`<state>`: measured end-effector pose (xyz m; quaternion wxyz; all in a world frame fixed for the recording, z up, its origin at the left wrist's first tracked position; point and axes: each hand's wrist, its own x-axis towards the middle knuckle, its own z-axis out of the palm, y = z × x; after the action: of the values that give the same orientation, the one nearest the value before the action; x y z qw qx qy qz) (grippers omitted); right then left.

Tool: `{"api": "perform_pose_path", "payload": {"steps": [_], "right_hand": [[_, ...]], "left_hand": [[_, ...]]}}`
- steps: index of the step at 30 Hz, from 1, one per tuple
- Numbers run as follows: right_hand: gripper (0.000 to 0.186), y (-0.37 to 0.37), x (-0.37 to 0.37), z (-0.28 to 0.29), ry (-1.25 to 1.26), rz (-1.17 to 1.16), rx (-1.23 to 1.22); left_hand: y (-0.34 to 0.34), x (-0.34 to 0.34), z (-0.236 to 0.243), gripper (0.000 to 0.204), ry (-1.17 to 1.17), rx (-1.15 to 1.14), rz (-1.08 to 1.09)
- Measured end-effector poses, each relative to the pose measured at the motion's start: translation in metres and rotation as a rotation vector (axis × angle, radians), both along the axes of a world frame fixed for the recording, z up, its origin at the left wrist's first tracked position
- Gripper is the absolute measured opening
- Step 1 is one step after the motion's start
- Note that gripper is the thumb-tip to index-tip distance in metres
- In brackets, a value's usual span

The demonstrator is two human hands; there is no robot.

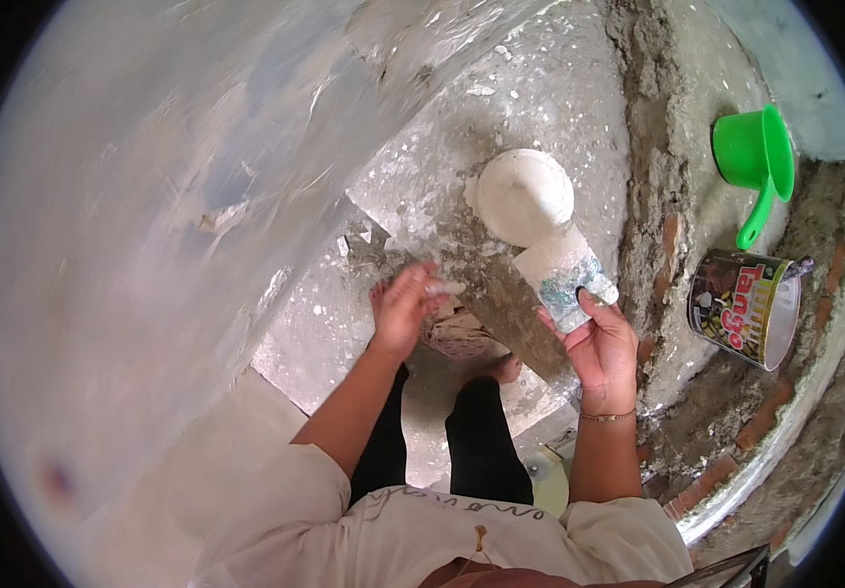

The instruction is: The person applies white plaster to a rough wall using a putty knife, repeatedly loading the tool from a white plate of plaster.

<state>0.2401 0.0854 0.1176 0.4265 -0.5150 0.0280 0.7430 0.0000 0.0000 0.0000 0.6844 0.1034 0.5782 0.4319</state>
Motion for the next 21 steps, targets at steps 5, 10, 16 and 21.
{"api": "perform_pose_path", "payload": {"steps": [5, 10, 16, 21], "right_hand": [[0.035, -0.008, 0.012, 0.01, 0.015, 0.048, 0.025], [0.035, -0.006, 0.003, 0.023, -0.001, 0.008, 0.057], [0.034, -0.012, -0.006, 0.012, -0.037, -0.032, 0.027], [0.035, -0.017, -0.028, -0.001, -0.022, -0.044, 0.035]], "left_hand": [[0.028, -0.019, 0.061, 0.055, -0.178, 0.326, 0.268], [0.05, -0.023, 0.094, 0.061, -0.003, 0.454, 0.264], [0.069, -0.034, 0.107, 0.066, 0.001, 0.529, 0.136], [0.09, -0.03, 0.125, 0.079, 0.161, 0.666, -0.023]]}}
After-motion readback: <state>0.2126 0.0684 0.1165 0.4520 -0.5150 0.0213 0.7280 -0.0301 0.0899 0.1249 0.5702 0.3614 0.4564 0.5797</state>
